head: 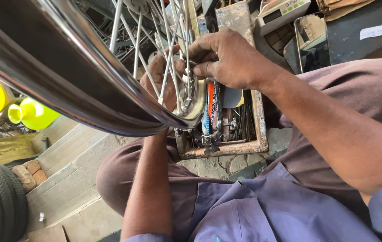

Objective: The person sits on the floor and uses a spoke wrench to tighten the nipples on the spokes of a bicycle wheel mounted in a truing stand. They rotate the wheel periodically to access different spokes and continue adjusting tension throughout the clip.

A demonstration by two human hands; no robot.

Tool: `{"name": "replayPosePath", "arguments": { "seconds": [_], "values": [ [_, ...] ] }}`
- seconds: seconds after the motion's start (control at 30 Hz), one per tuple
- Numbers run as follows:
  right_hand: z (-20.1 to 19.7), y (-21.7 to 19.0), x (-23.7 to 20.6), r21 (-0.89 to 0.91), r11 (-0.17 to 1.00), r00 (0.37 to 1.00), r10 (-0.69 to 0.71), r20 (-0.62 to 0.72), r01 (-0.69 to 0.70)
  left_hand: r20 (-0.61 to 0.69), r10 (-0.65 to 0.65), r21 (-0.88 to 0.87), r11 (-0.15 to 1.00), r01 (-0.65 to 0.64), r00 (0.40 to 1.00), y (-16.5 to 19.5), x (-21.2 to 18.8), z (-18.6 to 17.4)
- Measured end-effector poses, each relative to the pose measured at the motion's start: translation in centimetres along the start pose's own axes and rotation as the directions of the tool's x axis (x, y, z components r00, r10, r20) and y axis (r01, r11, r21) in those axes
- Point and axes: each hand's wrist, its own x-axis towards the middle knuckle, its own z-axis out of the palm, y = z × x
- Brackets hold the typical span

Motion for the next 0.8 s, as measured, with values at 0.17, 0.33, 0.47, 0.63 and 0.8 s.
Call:
{"name": "replayPosePath", "arguments": {
  "seconds": [0.17,0.33,0.47,0.63,0.8],
  "values": [
    [1.3,0.4,0.2,-0.179,0.979,0.991,-0.113,-0.066,0.1,-0.053,0.169,0.448,0.885,-0.128,0.984,0.2,0.5,0.1],
    [1.4,-0.6,0.1,-0.209,0.971,0.984,-0.141,-0.107,0.116,-0.033,0.192,0.118,0.975,-0.187,0.981,1.0,0.3,0.0],
    [-0.2,-1.6,0.0,-0.093,0.991,0.979,0.073,-0.19,-0.092,-0.156,0.156,0.275,0.955,-0.109,0.975,2.0,0.0,1.0],
    [0.7,-1.4,0.1,-0.143,0.988,0.988,0.028,-0.151,-0.05,-0.239,-0.105,0.205,0.966,0.156,0.965,3.5,-0.2,2.3],
    [1.8,-0.1,0.7,-0.005,0.999,0.994,0.054,-0.093,-0.054,-0.268,-0.073,0.322,0.933,0.161,0.961,3.6,-0.5,2.4]
  ]
}}
